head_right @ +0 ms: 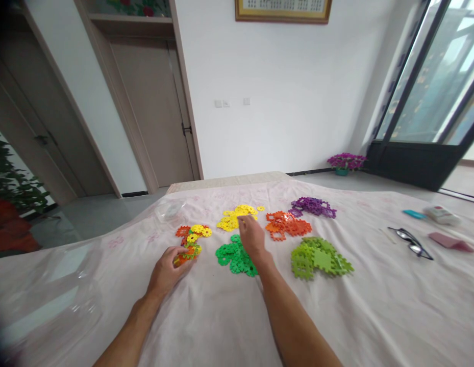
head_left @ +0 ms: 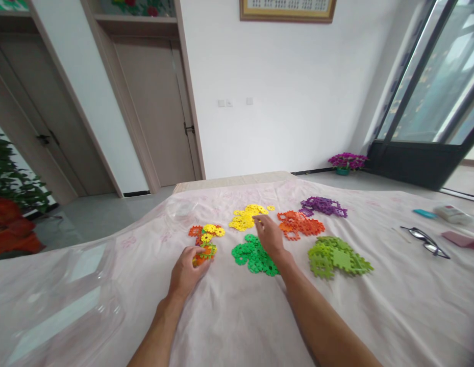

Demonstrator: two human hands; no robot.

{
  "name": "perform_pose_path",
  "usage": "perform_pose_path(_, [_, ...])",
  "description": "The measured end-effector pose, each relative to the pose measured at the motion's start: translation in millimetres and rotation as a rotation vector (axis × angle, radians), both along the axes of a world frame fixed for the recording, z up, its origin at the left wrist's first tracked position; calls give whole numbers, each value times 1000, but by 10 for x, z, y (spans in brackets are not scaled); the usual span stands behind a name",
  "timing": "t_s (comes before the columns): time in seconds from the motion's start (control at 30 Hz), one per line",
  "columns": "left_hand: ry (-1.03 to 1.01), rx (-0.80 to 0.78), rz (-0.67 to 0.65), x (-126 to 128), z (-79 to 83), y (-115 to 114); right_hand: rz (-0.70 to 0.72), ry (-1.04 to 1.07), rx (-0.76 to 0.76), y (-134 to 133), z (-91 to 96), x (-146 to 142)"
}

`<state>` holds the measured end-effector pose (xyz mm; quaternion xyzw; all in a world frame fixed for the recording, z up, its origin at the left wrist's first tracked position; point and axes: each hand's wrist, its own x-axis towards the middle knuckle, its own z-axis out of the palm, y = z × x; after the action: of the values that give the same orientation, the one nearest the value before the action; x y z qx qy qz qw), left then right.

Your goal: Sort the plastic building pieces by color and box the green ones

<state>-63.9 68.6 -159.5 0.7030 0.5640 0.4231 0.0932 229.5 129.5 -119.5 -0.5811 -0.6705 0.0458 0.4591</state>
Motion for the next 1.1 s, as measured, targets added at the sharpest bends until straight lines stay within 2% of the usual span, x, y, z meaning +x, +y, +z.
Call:
perform_pose_path(0.1, [-46, -27, -71, 31, 41, -37, 371, -214, 1, -186, -10, -445])
perform_pose_path(0.17, [-85, -52, -127, 50, 67, -61, 495, -341, 6, -290, -25, -629])
perform_pose_path(0.3, [-194, -128, -200, 79, 80, -85, 583, -454, -4, -364, -64, -740])
perform_pose_path(0.43, [-275, -246, -229, 80, 55, -68, 578, -368, 9, -336, -112, -696])
perform_pose_path(0.57, [-197, -198, -112, 38, 30, -32, 470, -242, -7, -279, -107, -578])
perform_pose_path(0.67, [-94, -134, -16, 1, 11, -12, 291, -132, -1, -185, -24, -378])
perform_pose_path(0.83, [-9, -119, 9, -34, -43, 20, -134, 33, -47, -25, 216, 214])
perform_pose_path(0.97, [11, -104, 2, -49, -76, 46, -338, 79, -131, -53, 382, 742])
perform_pose_path(1.1, [5, -100, 9, -58, -73, 49, -530, 139, -197, -215, 483, 1146])
